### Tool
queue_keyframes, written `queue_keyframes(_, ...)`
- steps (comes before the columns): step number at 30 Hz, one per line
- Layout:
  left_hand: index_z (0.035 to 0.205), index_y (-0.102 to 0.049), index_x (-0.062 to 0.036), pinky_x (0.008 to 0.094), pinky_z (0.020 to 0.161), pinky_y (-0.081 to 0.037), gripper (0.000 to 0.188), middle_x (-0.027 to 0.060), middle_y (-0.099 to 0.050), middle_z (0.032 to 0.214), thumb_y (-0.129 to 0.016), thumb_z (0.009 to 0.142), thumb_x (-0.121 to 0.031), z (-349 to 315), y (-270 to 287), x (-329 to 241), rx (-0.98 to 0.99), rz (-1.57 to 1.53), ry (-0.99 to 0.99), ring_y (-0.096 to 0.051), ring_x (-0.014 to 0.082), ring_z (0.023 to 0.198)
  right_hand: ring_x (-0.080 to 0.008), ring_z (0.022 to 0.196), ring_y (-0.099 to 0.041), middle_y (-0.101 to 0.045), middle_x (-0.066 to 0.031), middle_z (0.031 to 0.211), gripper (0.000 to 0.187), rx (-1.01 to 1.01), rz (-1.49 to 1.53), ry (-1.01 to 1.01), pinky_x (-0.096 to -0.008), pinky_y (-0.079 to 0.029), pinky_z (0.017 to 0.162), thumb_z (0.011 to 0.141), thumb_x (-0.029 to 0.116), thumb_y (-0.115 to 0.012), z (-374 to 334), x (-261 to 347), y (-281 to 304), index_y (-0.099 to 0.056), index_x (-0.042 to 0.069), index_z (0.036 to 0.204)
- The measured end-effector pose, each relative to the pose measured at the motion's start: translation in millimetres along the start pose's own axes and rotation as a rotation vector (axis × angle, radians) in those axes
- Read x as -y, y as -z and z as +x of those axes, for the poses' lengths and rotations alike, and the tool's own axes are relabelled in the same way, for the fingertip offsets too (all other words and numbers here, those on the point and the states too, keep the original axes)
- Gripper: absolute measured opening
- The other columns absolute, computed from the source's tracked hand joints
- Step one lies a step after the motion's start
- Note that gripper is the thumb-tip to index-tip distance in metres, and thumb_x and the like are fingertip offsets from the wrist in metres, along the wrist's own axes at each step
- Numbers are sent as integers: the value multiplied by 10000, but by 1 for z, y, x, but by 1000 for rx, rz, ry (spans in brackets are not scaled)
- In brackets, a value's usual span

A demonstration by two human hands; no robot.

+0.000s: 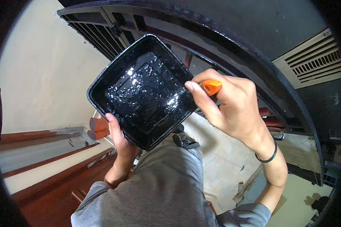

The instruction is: The person paints a metal gate with black paint using a brush, dipping the brush into a black container of paint between strokes.

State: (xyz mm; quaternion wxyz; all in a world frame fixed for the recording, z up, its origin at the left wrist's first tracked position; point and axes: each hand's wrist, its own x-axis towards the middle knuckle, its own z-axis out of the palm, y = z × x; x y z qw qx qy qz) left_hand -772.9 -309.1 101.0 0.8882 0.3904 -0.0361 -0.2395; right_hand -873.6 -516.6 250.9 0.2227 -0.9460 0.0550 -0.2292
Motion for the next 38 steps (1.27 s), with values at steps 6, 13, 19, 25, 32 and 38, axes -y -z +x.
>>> queue_keyframes(6, 1515, -394, -33, 447, 1102, -519, 583, 161, -572, 1440, -294, 1146, -473, -7, -35, 6, 3, 53, -55, -620, 277, 1276, -195, 571, -662, -673, -87, 688, 74, -45, -19, 17, -292, -499, 553, 921, 65, -770, -13, -29, 23, -734, 10, 954)
queue_keyframes(13, 1500, -414, -31, 433, 1098, -519, 562, 159, -586, 1423, -316, 1147, -458, -6, -48, 6, 48, 54, -64, -624, 266, 1268, -159, 605, -683, -710, -90, 745, 75, -95, -33, -8, -264, -518, 584, 923, 53, -763, -22, -32, 38, -741, 1, 972)
queue_keyframes(19, 1504, -438, -39, 432, 1112, -510, 556, 140, -600, 1431, -318, 1150, -451, 6, -56, 13, 56, -93, 83, -628, 252, 1277, -106, 617, -667, -729, -94, 825, 312, -621, 417, -405, -236, -550, 565, 1095, 269, -587, -20, -44, 125, -683, -27, 1068)
queue_keyframes(25, 1520, -448, -92, 465, 1116, -504, 580, 124, -601, 1446, -365, 1127, -510, 4, -53, 14, 64, -78, 148, -627, 274, 1277, -83, 656, -672, -716, -54, 798, 314, -540, 50, -319, -227, -512, 556, 1081, 297, -625, -13, -74, 202, -728, 1, 1063)
queue_keyframes(32, 1596, -357, -100, 502, 1177, -435, 661, 137, -473, 1573, -342, 1117, -555, -3, -46, 15, 51, -120, 215, -526, 312, 1393, -59, 567, -631, -649, -10, 635, 289, -410, -553, -529, -221, -475, 512, 1062, 253, -650, -81, -58, 293, -730, -8, 964)
queue_keyframes(38, 1609, -341, -105, 493, 1189, -425, 672, 128, -466, 1584, -384, 1109, -552, 9, -45, 9, 108, -55, 232, -513, 305, 1409, -169, 509, -647, -683, -43, 620, 291, -368, -445, -265, -295, -488, 493, 1031, 323, -693, 3, -75, 202, -764, 44, 987)
